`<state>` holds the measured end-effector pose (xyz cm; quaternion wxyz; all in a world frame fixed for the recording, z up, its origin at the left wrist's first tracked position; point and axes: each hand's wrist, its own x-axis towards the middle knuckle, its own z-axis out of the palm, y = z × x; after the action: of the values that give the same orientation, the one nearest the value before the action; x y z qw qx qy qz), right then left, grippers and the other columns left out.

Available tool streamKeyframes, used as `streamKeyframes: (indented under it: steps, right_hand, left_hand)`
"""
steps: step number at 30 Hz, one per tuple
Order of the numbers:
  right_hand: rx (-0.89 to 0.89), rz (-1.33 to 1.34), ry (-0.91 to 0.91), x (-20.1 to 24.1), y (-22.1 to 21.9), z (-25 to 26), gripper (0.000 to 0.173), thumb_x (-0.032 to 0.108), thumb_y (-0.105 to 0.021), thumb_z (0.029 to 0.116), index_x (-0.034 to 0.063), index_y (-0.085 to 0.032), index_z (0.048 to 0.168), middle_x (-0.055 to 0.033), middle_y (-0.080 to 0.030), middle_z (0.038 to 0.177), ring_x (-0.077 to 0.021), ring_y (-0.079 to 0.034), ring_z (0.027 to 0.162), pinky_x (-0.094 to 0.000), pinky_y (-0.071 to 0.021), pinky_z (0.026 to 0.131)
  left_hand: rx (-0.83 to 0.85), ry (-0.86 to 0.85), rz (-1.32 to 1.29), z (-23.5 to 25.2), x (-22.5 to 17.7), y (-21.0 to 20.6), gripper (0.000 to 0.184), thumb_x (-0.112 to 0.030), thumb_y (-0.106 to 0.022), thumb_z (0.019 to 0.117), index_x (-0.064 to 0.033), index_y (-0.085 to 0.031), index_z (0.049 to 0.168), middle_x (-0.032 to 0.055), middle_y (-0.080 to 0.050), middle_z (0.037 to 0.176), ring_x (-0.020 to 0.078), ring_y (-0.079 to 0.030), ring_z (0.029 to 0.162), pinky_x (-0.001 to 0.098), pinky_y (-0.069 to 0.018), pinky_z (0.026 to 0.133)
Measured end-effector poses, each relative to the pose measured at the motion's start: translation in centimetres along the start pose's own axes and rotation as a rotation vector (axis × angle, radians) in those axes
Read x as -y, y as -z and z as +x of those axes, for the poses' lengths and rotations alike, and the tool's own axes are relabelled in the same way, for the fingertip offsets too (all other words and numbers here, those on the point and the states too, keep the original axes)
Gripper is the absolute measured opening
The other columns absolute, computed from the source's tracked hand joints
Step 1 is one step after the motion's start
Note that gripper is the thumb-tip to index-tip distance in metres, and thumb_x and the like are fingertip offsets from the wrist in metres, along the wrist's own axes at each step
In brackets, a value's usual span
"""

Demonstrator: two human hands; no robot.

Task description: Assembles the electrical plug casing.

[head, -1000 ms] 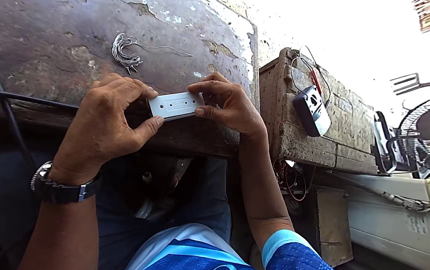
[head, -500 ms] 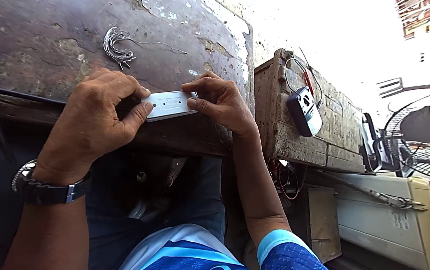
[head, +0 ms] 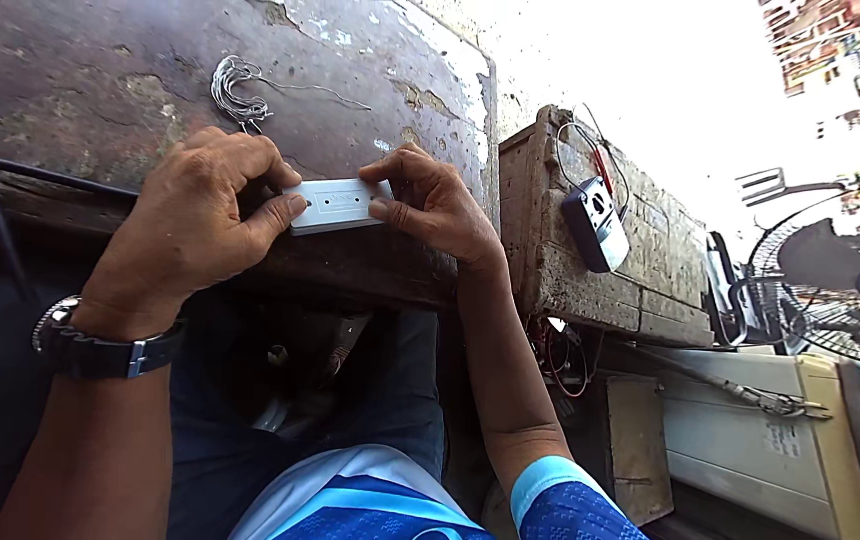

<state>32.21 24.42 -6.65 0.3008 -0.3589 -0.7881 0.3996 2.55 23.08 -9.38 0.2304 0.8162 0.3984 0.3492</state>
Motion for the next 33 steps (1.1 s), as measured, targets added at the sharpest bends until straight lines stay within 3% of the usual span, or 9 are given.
streamKeyframes:
  steps: [2,4,6,9,23,27,33]
  right_hand:
    - [0.029,0.005,0.015,-0.1,0.0,-0.2,0.054,0.022,-0.083,0.0876,-0.0064,-0.063,0.129,-0.014,-0.059,0.114,-0.0117,-0.062,0.079,-0.0237,-0.0571,0.062]
    - [0.019,0.002,0.016,-0.1,-0.1,-0.1,0.053,0.021,-0.083,0.0875,-0.0064,-0.064,0.129,-0.0141,-0.059,0.114,-0.0128,-0.062,0.079,-0.0246,-0.0569,0.063]
    - [-0.006,-0.034,0.025,-0.1,-0.1,-0.1,0.044,0.023,-0.076,0.0936,-0.0055,-0.066,0.126,-0.0126,-0.061,0.111,-0.0124,-0.061,0.081,-0.0247,-0.0551,0.065]
    - [-0.026,-0.063,0.026,0.2,-0.1,-0.1,0.034,0.023,-0.066,0.1011,-0.0032,-0.07,0.122,-0.0114,-0.063,0.111,-0.014,-0.064,0.092,-0.0269,-0.0587,0.075]
    - [-0.063,-0.087,0.021,0.2,-0.3,0.0,0.032,0.023,-0.067,0.1008,-0.002,-0.071,0.121,-0.0098,-0.063,0.106,-0.0108,-0.061,0.08,-0.0243,-0.0551,0.065]
    - [-0.089,-0.077,0.005,0.3,-0.5,0.0,0.03,0.022,-0.067,0.1012,-0.0006,-0.072,0.12,-0.009,-0.063,0.104,-0.0108,-0.061,0.077,-0.024,-0.0551,0.063]
    - [-0.181,-0.119,0.039,0.4,-1.0,0.2,0.022,0.02,-0.067,0.1011,0.0018,-0.076,0.111,-0.0087,-0.066,0.102,-0.0112,-0.064,0.084,-0.0248,-0.0567,0.068]
  left_hand:
    - [0.023,-0.046,-0.004,-0.3,0.5,0.3,0.048,-0.055,-0.06,0.0941,-0.0141,-0.072,0.117,0.0039,-0.068,0.111,0.0216,-0.059,0.109,0.0449,-0.0451,0.094]
    - [0.058,-0.08,0.001,-0.4,0.7,0.7,0.056,-0.058,-0.066,0.0877,-0.0141,-0.07,0.122,0.004,-0.068,0.116,0.0219,-0.058,0.113,0.0436,-0.0445,0.097]
    - [0.063,-0.079,0.001,-0.5,0.7,0.8,0.051,-0.05,-0.067,0.0888,-0.0134,-0.07,0.124,0.0054,-0.068,0.118,0.0229,-0.059,0.115,0.0438,-0.0449,0.1]
    - [0.029,-0.045,-0.015,-0.5,0.4,0.8,0.041,-0.047,-0.06,0.0971,-0.0146,-0.07,0.12,0.0026,-0.069,0.113,0.0148,-0.063,0.108,0.0387,-0.0489,0.096]
    - [0.021,-0.033,-0.017,-0.4,0.1,0.9,0.031,-0.037,-0.056,0.1005,-0.0151,-0.071,0.117,0.0009,-0.069,0.109,0.0118,-0.062,0.105,0.035,-0.0485,0.092]
    - [0.01,-0.073,-0.038,-0.4,0.5,0.7,0.03,-0.034,-0.057,0.0994,-0.0158,-0.071,0.12,0.0012,-0.069,0.114,0.0123,-0.062,0.109,0.0348,-0.0489,0.096]
    - [-0.167,-0.078,-0.049,-0.4,0.0,-0.6,0.024,-0.025,-0.06,0.1011,-0.0101,-0.074,0.113,0.0066,-0.072,0.114,0.0187,-0.063,0.113,0.0374,-0.0472,0.101]
